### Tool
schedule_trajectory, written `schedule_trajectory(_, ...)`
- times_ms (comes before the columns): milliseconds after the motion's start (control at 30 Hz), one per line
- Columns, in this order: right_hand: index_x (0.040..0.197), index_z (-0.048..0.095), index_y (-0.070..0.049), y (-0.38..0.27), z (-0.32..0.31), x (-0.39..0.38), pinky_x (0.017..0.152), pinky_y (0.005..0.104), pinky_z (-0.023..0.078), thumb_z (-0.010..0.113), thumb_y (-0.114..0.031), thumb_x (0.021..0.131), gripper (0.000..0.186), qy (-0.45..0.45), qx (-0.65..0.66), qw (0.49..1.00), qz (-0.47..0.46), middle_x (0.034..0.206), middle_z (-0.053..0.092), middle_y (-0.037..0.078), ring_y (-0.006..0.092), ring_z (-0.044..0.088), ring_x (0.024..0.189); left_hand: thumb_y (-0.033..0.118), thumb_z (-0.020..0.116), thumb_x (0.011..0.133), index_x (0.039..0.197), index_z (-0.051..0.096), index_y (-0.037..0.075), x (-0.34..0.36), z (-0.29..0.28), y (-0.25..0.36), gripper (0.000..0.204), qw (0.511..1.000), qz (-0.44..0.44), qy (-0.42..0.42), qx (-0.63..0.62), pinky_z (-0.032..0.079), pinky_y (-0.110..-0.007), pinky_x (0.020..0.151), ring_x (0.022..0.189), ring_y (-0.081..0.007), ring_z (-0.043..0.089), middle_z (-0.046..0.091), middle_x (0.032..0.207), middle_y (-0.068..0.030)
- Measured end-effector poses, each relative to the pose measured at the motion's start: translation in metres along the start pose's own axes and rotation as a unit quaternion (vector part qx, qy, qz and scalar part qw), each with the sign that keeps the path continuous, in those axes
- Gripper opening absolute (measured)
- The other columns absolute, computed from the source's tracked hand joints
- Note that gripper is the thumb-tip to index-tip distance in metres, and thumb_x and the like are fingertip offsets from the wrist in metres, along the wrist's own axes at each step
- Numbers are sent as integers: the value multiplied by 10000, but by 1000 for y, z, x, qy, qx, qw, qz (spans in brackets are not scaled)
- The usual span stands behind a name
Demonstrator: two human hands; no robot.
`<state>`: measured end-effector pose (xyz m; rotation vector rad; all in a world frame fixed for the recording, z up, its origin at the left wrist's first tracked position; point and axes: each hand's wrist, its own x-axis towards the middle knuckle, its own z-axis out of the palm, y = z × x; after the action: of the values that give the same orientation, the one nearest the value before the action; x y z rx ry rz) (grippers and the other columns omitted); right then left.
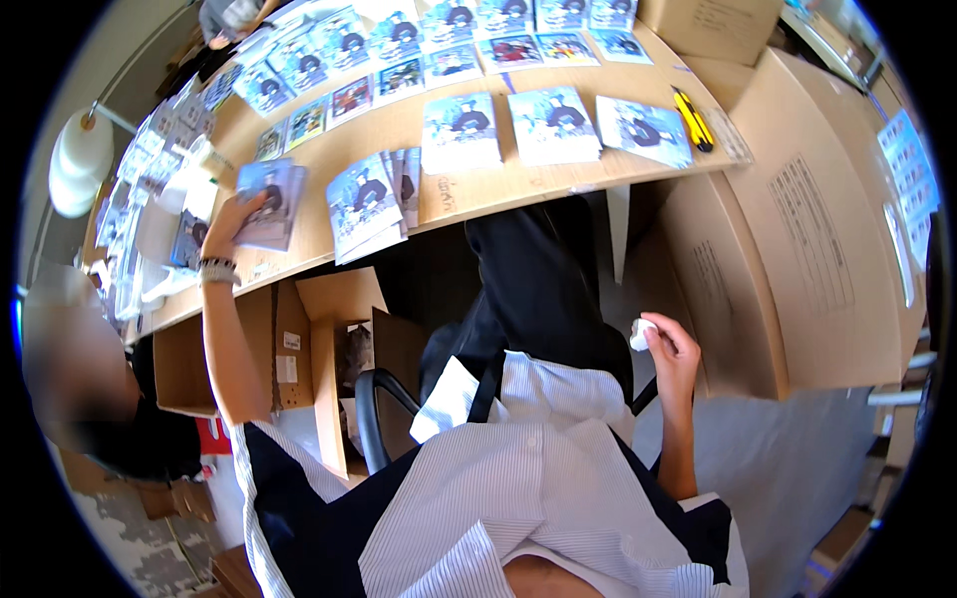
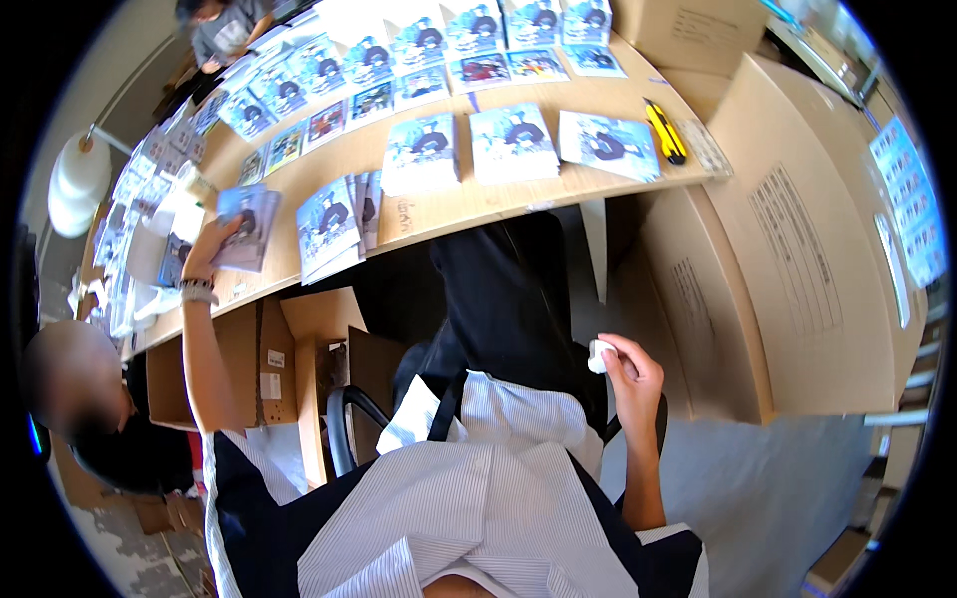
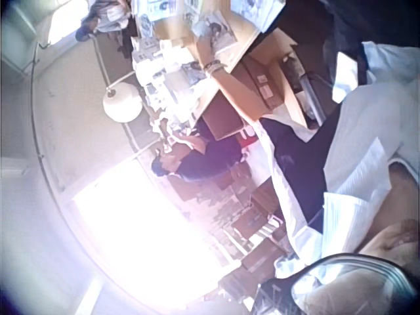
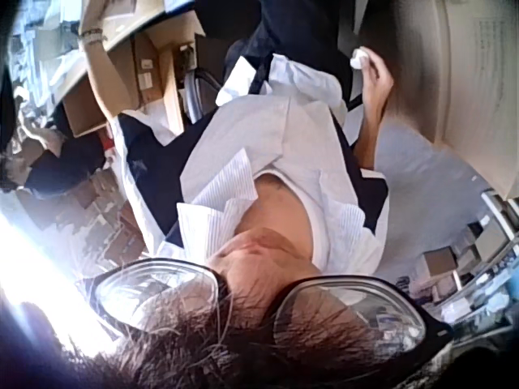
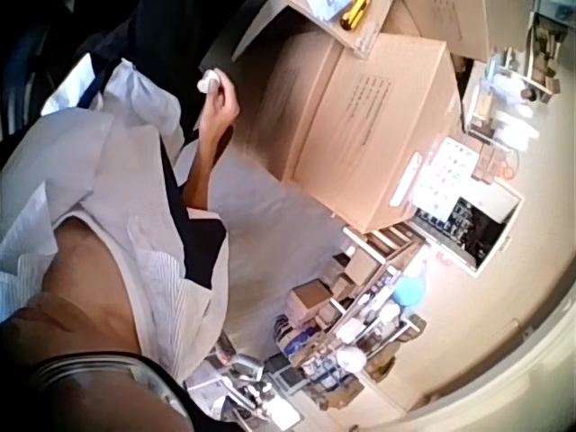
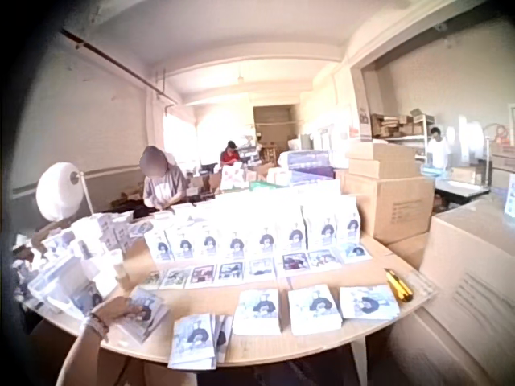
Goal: The person sits on the floor and repeatedly picks up small booklets, flips through their pages, and places them back into stacks. The person handles the booklets one at a time, inspecting the contents before stacking them.
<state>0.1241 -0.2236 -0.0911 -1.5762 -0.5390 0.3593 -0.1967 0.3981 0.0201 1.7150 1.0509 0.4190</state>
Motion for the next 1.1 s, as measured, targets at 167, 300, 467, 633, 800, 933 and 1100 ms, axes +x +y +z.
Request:
schedule_trajectory(167,1150,707,31,7,-6,-8,795,230,513,650,-14,967,197,-4,41,999,-12,998,710,77,98,650,874,188,707,942,1263,560,-52,-93,-10,40,427,994,76,59,-56,567,-275,757,862,-155,696,696,1053,-80)
schedule_trajectory(300,1152,706,28,9,-9,-13,785,226,518,652,-15,968,196,-2,48,999,-10,997,717,69,89,658,870,211,772,876,1302,536,-35,-159,105,67,546,991,128,-40,-29,542,-289,809,932,-158,675,678,1098,-76)
schedule_trajectory(467,1179,689,43,12,-2,-14,855,253,543,641,-10,974,217,-36,92,995,-4,1031,717,88,122,675,923,339,922,729,1347,502,-15,-213,297,48,826,932,207,-279,106,531,-362,901,1023,-225,675,685,1142,-133)
schedule_trajectory(633,1176,690,39,17,-1,-20,856,258,540,637,-37,984,213,-50,87,995,27,1040,716,90,126,673,942,315,904,742,1370,499,35,-212,391,31,798,882,214,-306,288,553,-354,836,961,-345,699,680,1112,-213)
schedule_trajectory(800,1179,684,48,22,2,-16,868,271,537,632,-48,990,218,-68,102,992,34,1040,713,103,130,672,948,286,952,626,1373,539,79,-228,393,34,878,842,338,-216,360,352,-431,1113,1332,-327,388,406,1434,-131)
schedule_trajectory(933,1187,680,50,15,9,-15,862,267,538,632,-47,990,225,-79,123,989,30,1046,713,102,129,672,948,272,956,638,1289,582,87,-238,410,16,774,872,327,-187,312,402,-413,1026,1209,-320,458,469,1302,-140)
schedule_trajectory(1100,1191,685,43,17,7,-16,827,263,545,644,-55,984,232,-80,97,992,30,1047,721,98,128,677,935,265,901,739,1261,575,78,-261,414,22,643,867,351,-165,314,462,-410,948,1130,-324,547,559,1237,-161)
